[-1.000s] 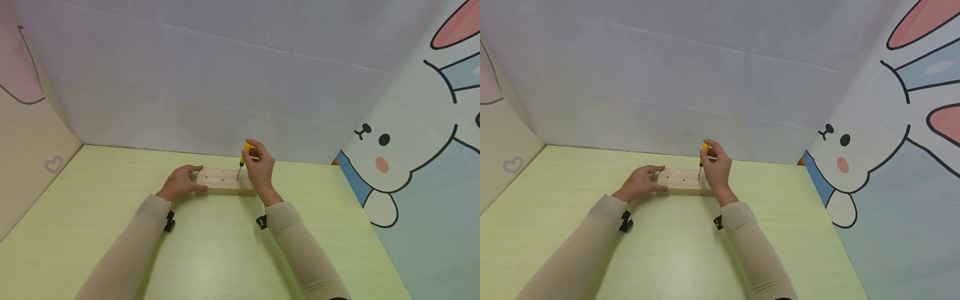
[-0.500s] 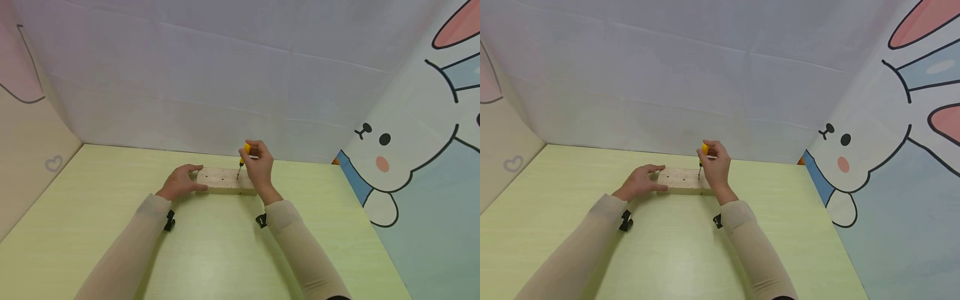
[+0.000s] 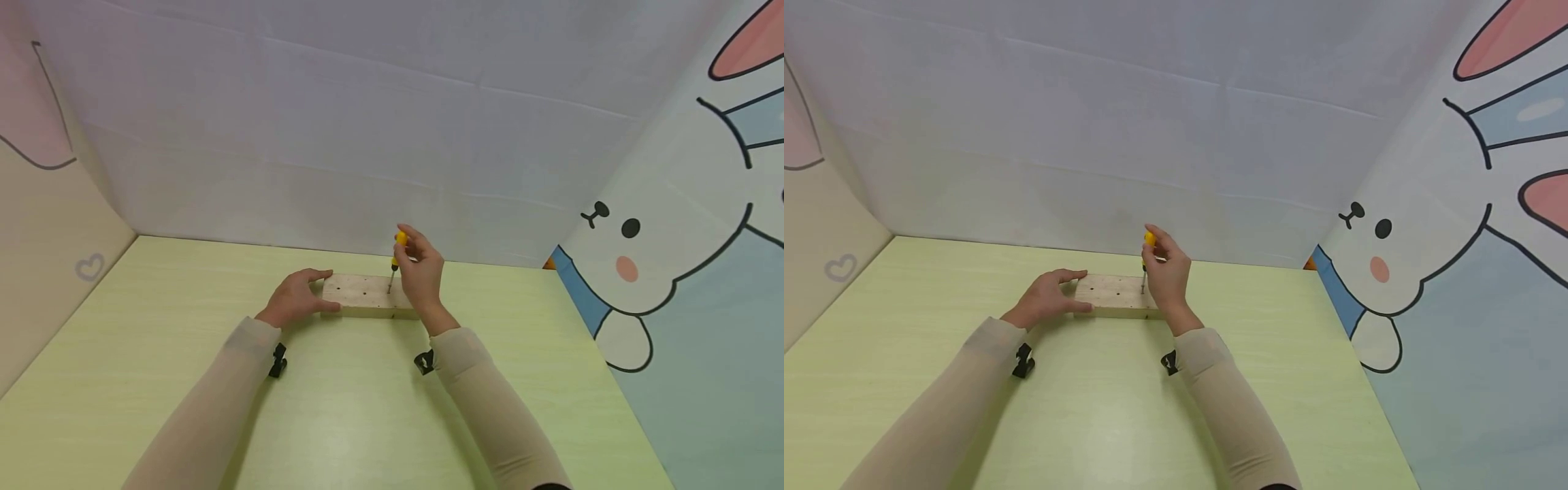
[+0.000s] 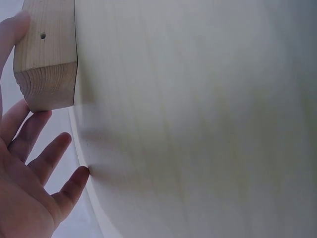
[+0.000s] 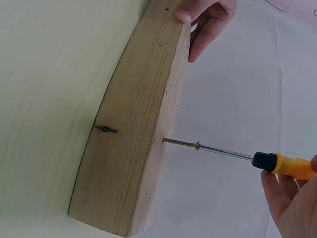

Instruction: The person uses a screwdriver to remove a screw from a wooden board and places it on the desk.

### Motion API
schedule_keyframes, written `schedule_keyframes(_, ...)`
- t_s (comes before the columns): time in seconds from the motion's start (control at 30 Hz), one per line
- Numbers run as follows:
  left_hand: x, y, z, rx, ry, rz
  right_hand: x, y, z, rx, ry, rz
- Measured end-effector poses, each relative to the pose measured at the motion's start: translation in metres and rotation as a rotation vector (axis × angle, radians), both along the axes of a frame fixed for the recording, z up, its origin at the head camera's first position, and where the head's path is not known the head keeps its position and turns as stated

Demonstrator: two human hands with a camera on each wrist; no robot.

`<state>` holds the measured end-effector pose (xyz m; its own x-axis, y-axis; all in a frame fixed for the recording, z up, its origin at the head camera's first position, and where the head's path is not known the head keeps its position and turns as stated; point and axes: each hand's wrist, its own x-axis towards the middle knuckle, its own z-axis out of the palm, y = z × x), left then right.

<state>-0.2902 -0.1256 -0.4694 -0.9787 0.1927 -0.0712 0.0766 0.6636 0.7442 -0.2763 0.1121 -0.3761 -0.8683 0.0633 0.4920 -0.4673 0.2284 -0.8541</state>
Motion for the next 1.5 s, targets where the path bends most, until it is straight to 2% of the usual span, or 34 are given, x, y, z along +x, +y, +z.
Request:
schedule_keyframes(0.17,-0.0005,0.0001,0.0,0.0,-0.008,0.006,0.0007,0.0,0.0003,0.002,-0.01,-0.011)
schedule_keyframes(0.43,-0.0004,0.0012,0.0008,-0.011,-0.011,0.005,0.0029,-0.0015,0.0029,0.025,0.0,-0.123)
schedule_keyframes(0.97,0.0004,0.0009,0.0025,-0.017,-0.008,0.008,0.0018,0.0009,0.0065,0.074,-0.004,-0.043)
schedule_keyframes(1.33,-0.001,0.0014,0.0006,-0.011,-0.008,0.007,0.0033,0.0007,0.0027,0.072,0.023,-0.096)
schedule_keyframes(1.5,-0.001,0.0011,0.0001,-0.004,-0.003,0.006,0.0048,0.0025,0.0014,0.06,0.04,-0.081)
